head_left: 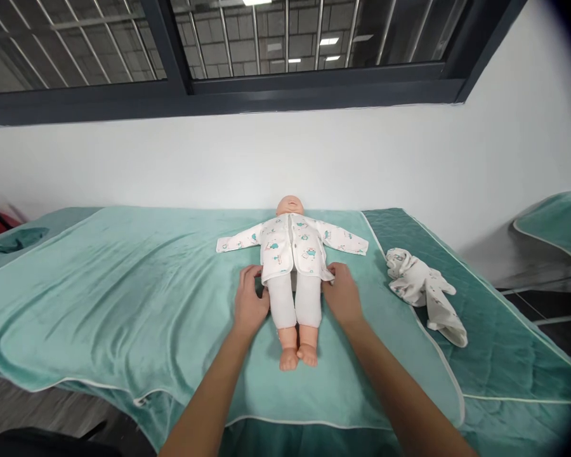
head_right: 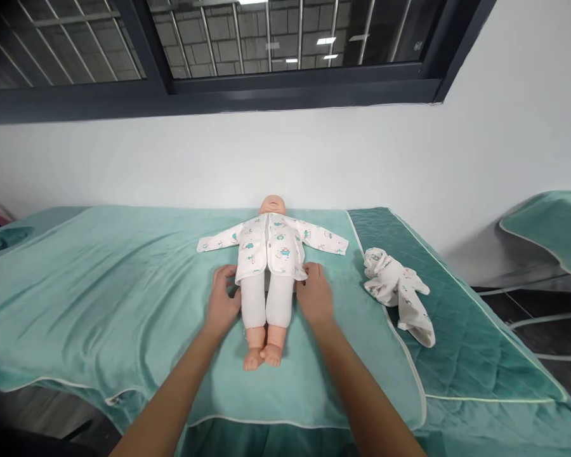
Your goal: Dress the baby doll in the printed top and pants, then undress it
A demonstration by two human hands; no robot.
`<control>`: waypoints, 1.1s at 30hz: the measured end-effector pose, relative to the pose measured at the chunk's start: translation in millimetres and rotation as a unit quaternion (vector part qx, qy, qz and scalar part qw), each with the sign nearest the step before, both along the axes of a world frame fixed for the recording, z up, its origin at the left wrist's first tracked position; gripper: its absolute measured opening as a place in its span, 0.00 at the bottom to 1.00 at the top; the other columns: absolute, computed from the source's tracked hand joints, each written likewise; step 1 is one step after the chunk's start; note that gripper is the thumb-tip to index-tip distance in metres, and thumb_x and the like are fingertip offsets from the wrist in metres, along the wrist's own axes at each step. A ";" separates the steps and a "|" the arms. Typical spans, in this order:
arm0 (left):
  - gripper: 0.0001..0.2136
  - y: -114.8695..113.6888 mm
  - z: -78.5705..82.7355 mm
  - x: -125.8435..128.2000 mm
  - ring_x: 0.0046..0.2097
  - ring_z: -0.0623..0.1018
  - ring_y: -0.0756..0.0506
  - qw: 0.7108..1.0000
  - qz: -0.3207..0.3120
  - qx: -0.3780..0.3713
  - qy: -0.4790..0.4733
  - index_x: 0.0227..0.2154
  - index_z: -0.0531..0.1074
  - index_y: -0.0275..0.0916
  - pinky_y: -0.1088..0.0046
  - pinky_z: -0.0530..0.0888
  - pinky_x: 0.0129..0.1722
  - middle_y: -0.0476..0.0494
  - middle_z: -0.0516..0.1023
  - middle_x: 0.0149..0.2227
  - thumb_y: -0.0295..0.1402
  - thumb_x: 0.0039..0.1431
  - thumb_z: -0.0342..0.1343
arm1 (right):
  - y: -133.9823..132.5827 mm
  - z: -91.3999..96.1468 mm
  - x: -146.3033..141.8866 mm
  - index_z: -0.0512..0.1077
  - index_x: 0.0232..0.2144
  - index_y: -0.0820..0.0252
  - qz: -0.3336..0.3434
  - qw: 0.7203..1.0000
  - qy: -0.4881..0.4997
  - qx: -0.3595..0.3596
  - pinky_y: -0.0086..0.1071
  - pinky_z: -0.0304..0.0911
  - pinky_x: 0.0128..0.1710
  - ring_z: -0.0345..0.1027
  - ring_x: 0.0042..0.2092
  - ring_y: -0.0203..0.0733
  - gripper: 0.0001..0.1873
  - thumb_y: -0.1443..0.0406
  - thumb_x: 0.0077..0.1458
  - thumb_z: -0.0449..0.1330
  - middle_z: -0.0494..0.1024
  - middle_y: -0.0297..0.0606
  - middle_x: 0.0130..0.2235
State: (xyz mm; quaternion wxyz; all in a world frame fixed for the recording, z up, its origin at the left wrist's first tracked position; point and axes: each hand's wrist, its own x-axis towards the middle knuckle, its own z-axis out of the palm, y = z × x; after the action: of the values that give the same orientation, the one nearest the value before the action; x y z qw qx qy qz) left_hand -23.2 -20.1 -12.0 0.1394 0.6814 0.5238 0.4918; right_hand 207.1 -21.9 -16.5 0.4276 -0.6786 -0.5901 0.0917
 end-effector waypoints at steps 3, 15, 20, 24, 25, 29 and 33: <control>0.23 0.1 -0.2 -0.3 0.53 0.71 0.44 1.000 -0.005 -0.001 0.004 0.52 0.65 0.44 0.64 0.71 0.53 0.41 0.68 0.53 0.22 0.53 0.52 | -1.6 -0.7 2.2 0.67 0.41 0.56 -0.022 1.000 0.006 -0.019 0.34 0.59 0.37 0.68 0.41 0.46 0.10 0.61 0.58 0.52 0.74 0.39 0.41; 0.19 -1.2 3.6 3.7 0.55 0.70 0.42 0.997 0.009 0.012 0.075 0.53 0.65 0.42 0.62 0.69 0.56 0.39 0.69 0.54 0.26 0.59 0.52 | -6.6 3.3 0.3 0.69 0.45 0.57 -0.011 0.998 -0.055 -0.043 0.37 0.61 0.36 0.70 0.41 0.50 0.12 0.61 0.61 0.53 0.76 0.43 0.42; 0.14 3.1 3.4 3.1 0.54 0.71 0.42 0.994 0.037 0.065 0.082 0.51 0.68 0.41 0.61 0.69 0.56 0.39 0.72 0.51 0.29 0.64 0.48 | -10.9 6.6 0.1 0.66 0.54 0.57 0.034 0.991 -0.029 0.123 0.43 0.63 0.52 0.65 0.54 0.49 0.18 0.66 0.61 0.52 0.70 0.46 0.52; 0.12 13.4 5.5 6.2 0.53 0.73 0.42 0.992 0.018 0.109 0.065 0.49 0.70 0.41 0.62 0.69 0.56 0.39 0.74 0.50 0.30 0.64 0.48 | -12.3 11.3 -2.6 0.69 0.52 0.55 0.101 0.975 -0.061 0.189 0.44 0.60 0.56 0.63 0.54 0.49 0.16 0.68 0.63 0.51 0.72 0.44 0.51; 0.12 16.6 6.9 8.0 0.53 0.73 0.42 0.992 0.012 0.112 0.058 0.47 0.71 0.41 0.62 0.70 0.55 0.39 0.74 0.49 0.30 0.63 0.49 | -10.8 12.8 -4.1 0.69 0.51 0.55 0.107 0.974 -0.066 0.187 0.45 0.60 0.55 0.64 0.54 0.49 0.15 0.67 0.63 0.51 0.73 0.44 0.50; 0.07 28.8 12.6 14.2 0.46 0.74 0.44 0.996 0.008 0.093 -0.012 0.38 0.73 0.40 0.67 0.71 0.48 0.43 0.76 0.41 0.35 0.63 0.51 | 3.8 17.1 -9.4 0.71 0.42 0.55 0.115 0.977 -0.020 0.178 0.42 0.61 0.51 0.66 0.49 0.48 0.10 0.63 0.63 0.52 0.74 0.43 0.45; 0.18 37.4 11.6 12.1 0.30 0.67 0.49 0.981 0.077 -0.008 -0.178 0.24 0.67 0.39 0.74 0.64 0.31 0.51 0.67 0.25 0.44 0.65 0.48 | 23.3 12.7 -2.9 0.64 0.25 0.57 0.039 0.971 0.201 0.125 0.32 0.58 0.34 0.59 0.31 0.38 0.16 0.56 0.63 0.53 0.65 0.30 0.27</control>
State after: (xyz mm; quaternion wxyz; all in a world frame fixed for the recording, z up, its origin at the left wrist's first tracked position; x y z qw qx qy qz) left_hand -11.1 17.4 -0.3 0.1978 0.5394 0.5451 0.6106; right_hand 204.2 1.4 -3.8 0.6148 -0.5642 -0.5248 0.1683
